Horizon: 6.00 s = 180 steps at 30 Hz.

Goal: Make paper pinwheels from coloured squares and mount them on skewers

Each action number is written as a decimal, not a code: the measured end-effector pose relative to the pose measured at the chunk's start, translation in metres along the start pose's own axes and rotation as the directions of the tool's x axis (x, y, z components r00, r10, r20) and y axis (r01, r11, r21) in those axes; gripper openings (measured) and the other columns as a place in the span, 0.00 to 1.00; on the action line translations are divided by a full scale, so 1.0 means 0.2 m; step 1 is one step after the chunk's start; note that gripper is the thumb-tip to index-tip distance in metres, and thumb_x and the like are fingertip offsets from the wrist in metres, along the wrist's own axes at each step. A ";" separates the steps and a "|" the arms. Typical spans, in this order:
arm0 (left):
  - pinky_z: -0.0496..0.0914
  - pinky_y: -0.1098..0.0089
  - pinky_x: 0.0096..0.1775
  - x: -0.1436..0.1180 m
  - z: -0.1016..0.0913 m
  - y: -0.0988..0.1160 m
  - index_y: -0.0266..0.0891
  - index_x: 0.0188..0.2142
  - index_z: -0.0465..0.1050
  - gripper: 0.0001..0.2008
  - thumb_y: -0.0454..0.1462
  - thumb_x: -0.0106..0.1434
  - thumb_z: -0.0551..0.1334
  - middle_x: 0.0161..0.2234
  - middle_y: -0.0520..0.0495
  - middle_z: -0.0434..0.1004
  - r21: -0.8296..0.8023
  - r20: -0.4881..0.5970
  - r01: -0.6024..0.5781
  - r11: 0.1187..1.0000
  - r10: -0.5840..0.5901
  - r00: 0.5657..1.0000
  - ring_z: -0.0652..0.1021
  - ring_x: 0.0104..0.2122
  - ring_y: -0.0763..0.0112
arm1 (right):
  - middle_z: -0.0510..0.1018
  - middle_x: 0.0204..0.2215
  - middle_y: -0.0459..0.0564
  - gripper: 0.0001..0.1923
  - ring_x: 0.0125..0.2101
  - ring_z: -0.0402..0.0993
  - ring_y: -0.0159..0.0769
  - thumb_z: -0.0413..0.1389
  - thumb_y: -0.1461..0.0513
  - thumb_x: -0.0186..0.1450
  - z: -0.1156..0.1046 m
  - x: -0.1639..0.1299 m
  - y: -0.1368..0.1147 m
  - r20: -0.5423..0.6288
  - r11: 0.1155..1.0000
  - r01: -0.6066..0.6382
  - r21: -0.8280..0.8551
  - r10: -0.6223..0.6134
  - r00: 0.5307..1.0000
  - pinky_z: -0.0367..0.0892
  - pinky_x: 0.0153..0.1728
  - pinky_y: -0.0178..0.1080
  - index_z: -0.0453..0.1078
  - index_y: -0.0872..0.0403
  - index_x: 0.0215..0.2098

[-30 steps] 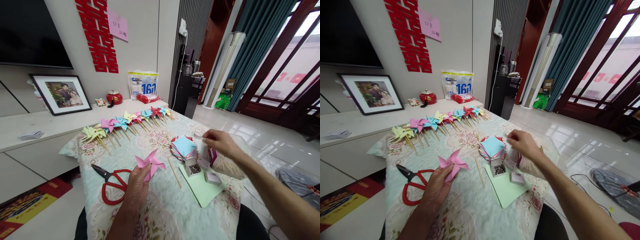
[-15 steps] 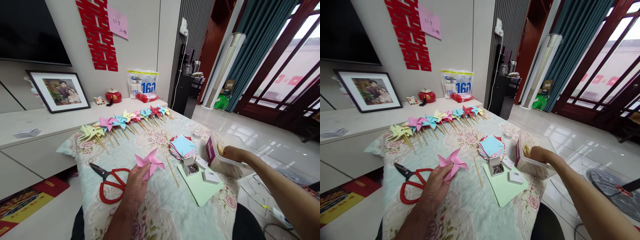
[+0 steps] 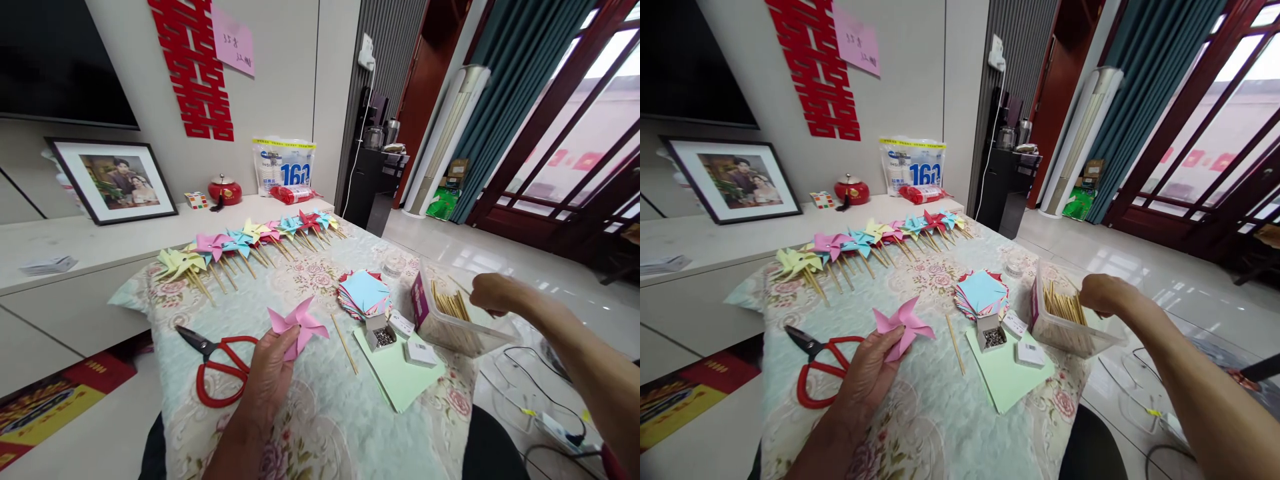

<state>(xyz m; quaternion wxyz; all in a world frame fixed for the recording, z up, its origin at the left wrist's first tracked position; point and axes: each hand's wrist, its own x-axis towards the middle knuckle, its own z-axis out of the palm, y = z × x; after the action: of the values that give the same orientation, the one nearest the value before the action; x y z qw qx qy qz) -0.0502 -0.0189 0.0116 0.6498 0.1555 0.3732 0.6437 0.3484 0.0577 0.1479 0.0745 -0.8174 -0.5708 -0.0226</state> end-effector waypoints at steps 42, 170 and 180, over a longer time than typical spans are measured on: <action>0.60 0.74 0.26 0.01 -0.04 -0.13 0.37 0.26 0.71 0.06 0.35 0.51 0.68 0.21 0.56 0.68 0.540 0.236 -0.267 0.798 0.161 0.958 0.66 0.22 0.76 | 0.69 0.19 0.39 0.18 0.17 0.56 0.25 0.67 0.50 0.57 0.62 -0.74 -0.89 0.205 0.209 -0.085 0.974 -0.661 0.722 0.50 0.19 0.32 0.71 0.55 0.31; 0.65 0.72 0.32 -0.12 0.01 -0.05 0.38 0.29 0.76 0.05 0.36 0.59 0.70 0.27 0.50 0.72 0.201 0.456 -0.490 0.848 0.362 0.813 0.71 0.29 0.72 | 0.77 0.32 0.56 0.11 0.33 0.73 0.40 0.52 0.74 0.63 0.43 -0.88 -0.88 -0.691 -0.064 0.836 0.545 -0.598 0.405 0.66 0.34 0.45 0.72 0.59 0.40; 0.65 0.72 0.31 -0.13 0.03 -0.05 0.38 0.29 0.75 0.08 0.38 0.59 0.70 0.27 0.50 0.72 0.222 0.422 -0.518 0.826 0.398 0.815 0.71 0.29 0.72 | 0.77 0.32 0.54 0.11 0.32 0.74 0.39 0.51 0.72 0.64 0.42 -0.88 -0.89 -0.693 -0.048 0.845 0.532 -0.598 0.403 0.69 0.34 0.45 0.72 0.57 0.41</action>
<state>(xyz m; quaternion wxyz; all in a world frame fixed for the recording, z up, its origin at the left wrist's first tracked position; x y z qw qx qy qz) -0.0366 -0.0441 0.0161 0.4944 0.4618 0.3007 0.6722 0.1172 -0.0332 0.0597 0.5119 -0.2116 -0.8236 0.1222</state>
